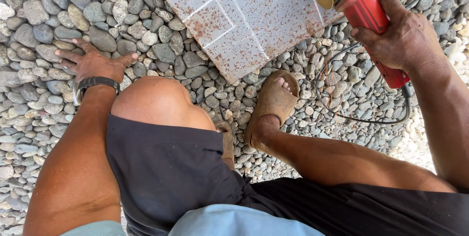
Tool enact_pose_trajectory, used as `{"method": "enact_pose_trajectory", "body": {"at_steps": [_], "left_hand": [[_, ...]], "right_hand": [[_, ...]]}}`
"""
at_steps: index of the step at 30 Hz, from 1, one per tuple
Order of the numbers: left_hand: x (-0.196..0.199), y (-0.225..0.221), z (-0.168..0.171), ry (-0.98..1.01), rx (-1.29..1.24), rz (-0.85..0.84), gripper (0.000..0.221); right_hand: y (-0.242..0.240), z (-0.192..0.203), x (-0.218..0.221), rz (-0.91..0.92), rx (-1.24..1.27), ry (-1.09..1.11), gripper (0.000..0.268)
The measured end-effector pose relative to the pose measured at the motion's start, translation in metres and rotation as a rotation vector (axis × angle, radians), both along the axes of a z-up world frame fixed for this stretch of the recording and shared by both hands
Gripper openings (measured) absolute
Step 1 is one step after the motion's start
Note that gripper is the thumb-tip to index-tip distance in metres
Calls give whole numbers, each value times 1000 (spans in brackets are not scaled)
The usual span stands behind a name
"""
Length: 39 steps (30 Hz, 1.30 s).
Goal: Using an electric angle grinder to cut along marked lines on a metal plate while working on a gravel surface.
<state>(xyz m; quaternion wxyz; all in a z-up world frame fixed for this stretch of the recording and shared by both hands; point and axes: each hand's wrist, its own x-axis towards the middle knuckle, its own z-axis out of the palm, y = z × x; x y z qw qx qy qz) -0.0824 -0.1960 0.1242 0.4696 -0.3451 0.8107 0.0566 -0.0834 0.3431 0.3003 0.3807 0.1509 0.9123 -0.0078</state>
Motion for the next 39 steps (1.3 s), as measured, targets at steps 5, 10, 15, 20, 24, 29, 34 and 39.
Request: {"method": "enact_pose_trajectory", "body": {"at_steps": [5,10,15,20,24,29,34,39], "left_hand": [[2,-6,-12,-7,-8,-17,142],[5,-10,-15,-3,1,-32,142],[3,-9,-13,-3,12,-25,142],[3,-11,-13,8,26,-23,145],[0,-9,-9,-14,27,-7,145],[3,-8,-8,9,24,-38,145],[5,-12,-18,11,-14,-89,148],[0,-10,-19,-44,-24,-56,149]], "right_hand": [[5,-6,-5,68,-48,63,91],[-8,-3,-17,103,-48,59,90],[-10,-6,-25,118,-47,61,87],[-12,-7,-31,156,-72,83,86],[-22,-2,-39,118,-106,106,83],[-24,-6,-47,123,-113,124,67],[-27,-9,-55,149,-83,137,61],[-23,-19,-61,170,-98,140,57]]}}
